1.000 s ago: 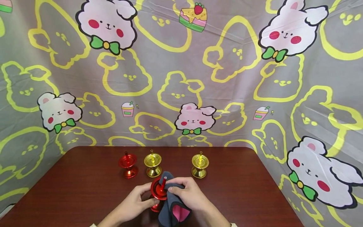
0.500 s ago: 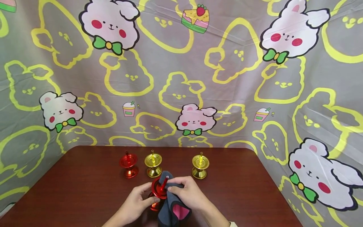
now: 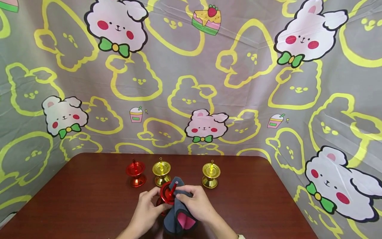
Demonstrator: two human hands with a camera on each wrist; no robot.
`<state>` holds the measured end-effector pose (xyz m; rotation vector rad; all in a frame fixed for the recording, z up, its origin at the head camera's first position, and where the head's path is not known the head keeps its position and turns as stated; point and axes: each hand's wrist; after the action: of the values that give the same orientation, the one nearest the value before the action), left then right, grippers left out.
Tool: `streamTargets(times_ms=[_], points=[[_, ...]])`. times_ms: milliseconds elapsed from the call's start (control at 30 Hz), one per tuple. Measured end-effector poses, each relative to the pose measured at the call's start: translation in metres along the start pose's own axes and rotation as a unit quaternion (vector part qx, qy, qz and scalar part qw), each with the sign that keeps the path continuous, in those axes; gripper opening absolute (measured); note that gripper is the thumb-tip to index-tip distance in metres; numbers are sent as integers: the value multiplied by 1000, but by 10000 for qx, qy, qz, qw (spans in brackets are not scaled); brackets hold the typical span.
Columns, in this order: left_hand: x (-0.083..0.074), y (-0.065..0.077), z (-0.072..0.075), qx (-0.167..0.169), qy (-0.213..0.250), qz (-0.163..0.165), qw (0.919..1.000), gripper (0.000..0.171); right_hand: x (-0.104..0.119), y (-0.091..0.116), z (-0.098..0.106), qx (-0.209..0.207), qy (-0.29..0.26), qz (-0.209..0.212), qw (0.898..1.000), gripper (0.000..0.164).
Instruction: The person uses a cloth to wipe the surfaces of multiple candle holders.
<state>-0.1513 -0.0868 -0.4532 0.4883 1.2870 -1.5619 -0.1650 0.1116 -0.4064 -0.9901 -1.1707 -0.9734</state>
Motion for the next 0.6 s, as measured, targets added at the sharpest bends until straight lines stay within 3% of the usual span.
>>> streamTargets(times_ms=[200, 333, 467, 600], points=[[-7, -2, -4, -216, -492, 220, 9983, 37, 0, 1, -2, -67, 29, -31, 10000, 25], [-9, -2, -4, -201, -494, 309, 9981, 37, 1, 2, 0, -10, 11, -99, 9999, 27], [-9, -3, -2, -48, -81, 343, 9994, 34, 1, 3, 1, 47, -95, -92, 9999, 29], [-8, -4, 1, 198, 692, 194, 9972, 30, 1, 4, 2, 120, -199, 32, 9997, 30]])
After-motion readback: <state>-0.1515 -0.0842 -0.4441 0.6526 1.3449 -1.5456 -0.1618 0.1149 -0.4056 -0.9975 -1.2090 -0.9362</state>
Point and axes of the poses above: each hand's wrist, its own y-axis away from the middle knuckle, its own z-axis out of the back of the hand, x = y × z, and after that the axes turned 6 degrees about -x, right-handed
